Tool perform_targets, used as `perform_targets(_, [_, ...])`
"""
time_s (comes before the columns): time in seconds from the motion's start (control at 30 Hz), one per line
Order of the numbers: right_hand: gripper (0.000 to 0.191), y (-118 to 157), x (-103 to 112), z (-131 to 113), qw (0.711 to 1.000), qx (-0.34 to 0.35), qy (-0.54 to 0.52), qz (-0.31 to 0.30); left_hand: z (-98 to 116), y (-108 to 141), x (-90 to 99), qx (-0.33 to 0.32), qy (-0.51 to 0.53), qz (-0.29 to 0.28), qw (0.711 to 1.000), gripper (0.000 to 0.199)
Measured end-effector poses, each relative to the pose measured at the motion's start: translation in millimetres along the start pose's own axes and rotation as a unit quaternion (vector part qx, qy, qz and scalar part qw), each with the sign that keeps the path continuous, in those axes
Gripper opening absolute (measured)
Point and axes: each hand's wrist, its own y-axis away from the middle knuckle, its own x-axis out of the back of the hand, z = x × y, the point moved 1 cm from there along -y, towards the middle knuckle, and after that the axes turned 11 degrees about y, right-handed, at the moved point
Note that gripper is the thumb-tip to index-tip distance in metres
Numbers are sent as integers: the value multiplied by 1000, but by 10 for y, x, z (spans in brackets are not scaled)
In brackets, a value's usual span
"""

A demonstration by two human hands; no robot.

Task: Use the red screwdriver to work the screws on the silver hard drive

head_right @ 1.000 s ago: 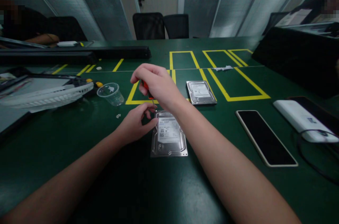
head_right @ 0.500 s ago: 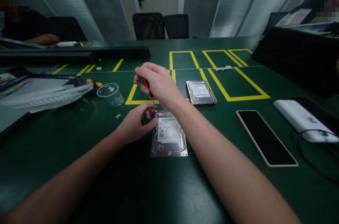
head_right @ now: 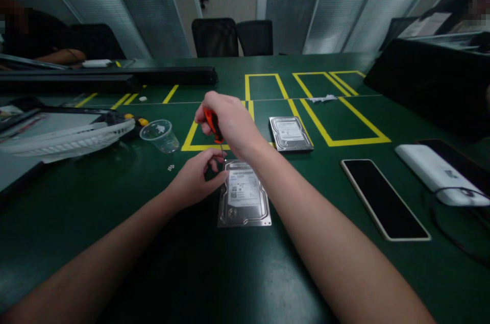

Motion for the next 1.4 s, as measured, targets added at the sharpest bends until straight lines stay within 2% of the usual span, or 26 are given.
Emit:
perform_targets(0.17, [20, 25, -19, -43, 1000, -2, -4, 19, 6, -1, -1, 5, -2, 2, 1000, 37])
perform_targets(0.27, [19, 40, -25, -55, 1000, -7, -9, 9, 4, -4, 0, 1, 1, 1, 1000, 37])
perform_targets(0.57, [26, 31, -31, -14, 1000, 10, 12, -19, 13, -4, 7, 6, -2, -2, 1000, 37])
perform_targets(0.73, [23, 21, -14, -12, 1000, -4, 11, -19, -4, -4, -2, 7, -3, -1, 1000, 39])
perform_targets(1.03, [20, 13, -34, -16, 998, -4, -55, -31, 11, -6, 5, 11, -8, -1, 1000, 39])
perform_targets(1.23, [41, 15, -30, -31, 998, 2, -47, -48, 5, -11, -1, 5, -5, -2, 1000, 39])
perform_targets(1.4, [40, 17, -33, -59, 995, -8, -81, -51, 3, -10, -5, 5, -1, 0, 1000, 38])
